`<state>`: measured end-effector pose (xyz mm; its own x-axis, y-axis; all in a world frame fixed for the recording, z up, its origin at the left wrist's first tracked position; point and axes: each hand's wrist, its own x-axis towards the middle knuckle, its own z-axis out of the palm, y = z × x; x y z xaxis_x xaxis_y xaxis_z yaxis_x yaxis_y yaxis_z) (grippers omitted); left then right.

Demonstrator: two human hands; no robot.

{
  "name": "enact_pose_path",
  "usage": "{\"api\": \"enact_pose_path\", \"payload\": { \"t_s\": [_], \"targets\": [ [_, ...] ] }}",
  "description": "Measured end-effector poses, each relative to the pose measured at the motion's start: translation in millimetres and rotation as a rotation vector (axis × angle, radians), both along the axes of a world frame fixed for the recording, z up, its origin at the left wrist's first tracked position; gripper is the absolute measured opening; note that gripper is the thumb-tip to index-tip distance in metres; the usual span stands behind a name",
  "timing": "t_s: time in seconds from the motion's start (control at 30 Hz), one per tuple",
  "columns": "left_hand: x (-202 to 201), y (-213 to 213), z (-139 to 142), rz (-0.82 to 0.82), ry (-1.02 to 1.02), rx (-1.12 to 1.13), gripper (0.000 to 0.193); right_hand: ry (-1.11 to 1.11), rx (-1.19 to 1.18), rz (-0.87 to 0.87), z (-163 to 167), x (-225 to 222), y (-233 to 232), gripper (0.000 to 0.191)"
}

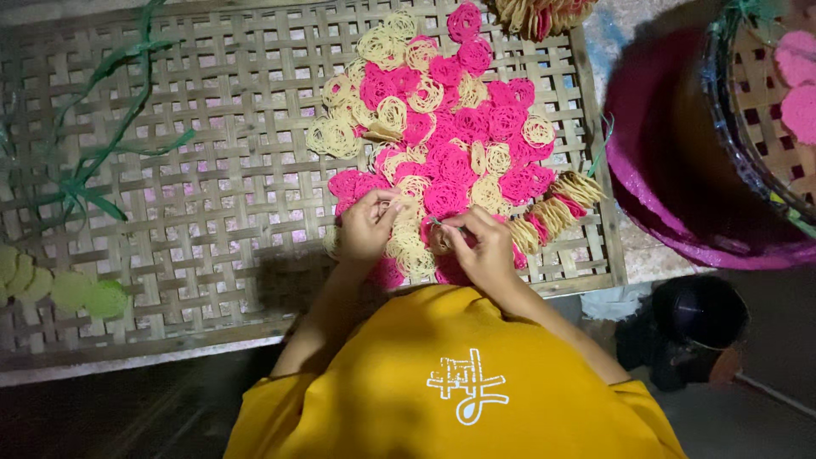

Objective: The person gathers pink and cream curled paper rosettes from a woven bamboo tray and binds them together with a green tie by hand to form decorative flower puffs. They attach each finished flower to a standing rack of similar flowers beside the tray.

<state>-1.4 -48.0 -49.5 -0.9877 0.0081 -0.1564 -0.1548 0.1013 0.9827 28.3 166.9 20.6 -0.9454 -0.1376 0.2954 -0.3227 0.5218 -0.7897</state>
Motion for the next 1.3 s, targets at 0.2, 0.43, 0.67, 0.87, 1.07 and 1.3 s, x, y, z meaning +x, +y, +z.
{"api": "enact_pose_path", "payload": {
  "t_s": [0.2, 0.43, 0.67, 0.87, 1.07, 1.3],
  "targets": [
    [4.7, 20.9, -16.5, -0.006, 0.099, 0.394, 0.009, 0.06, 0.095, -0.013, 5.0, 0.6, -11.2, 0.006],
    [10.1, 36.9, -12.4, -0.029, 0.075, 0.41, 0.01, 0.198, 0.234, -0.052, 6.9, 4.4, -13.2, 0.005],
    [24.2, 39.1, 4.9, -0.186, 0.07, 0.403, 0.019, 0.253, 0.323, -0.082, 0.8, 7.6, -9.0, 0.011],
    [18.7, 42.3, 33.6, -0.152, 0.172, 0.175, 0.015, 0.183, 0.221, -0.061, 3.3, 8.2, -3.7, 0.011],
    [26.6, 33.5, 87.6, -0.26, 0.499, -0.138, 0.011, 0.109, 0.113, -0.048, 28.5, 12.2, 27.8, 0.026],
    [28.9, 36.9, 109.4, -0.381, 0.508, -0.114, 0.013, 0.149, 0.102, 0.115, 25.3, 32.0, 35.0, 0.032]
  ]
}}
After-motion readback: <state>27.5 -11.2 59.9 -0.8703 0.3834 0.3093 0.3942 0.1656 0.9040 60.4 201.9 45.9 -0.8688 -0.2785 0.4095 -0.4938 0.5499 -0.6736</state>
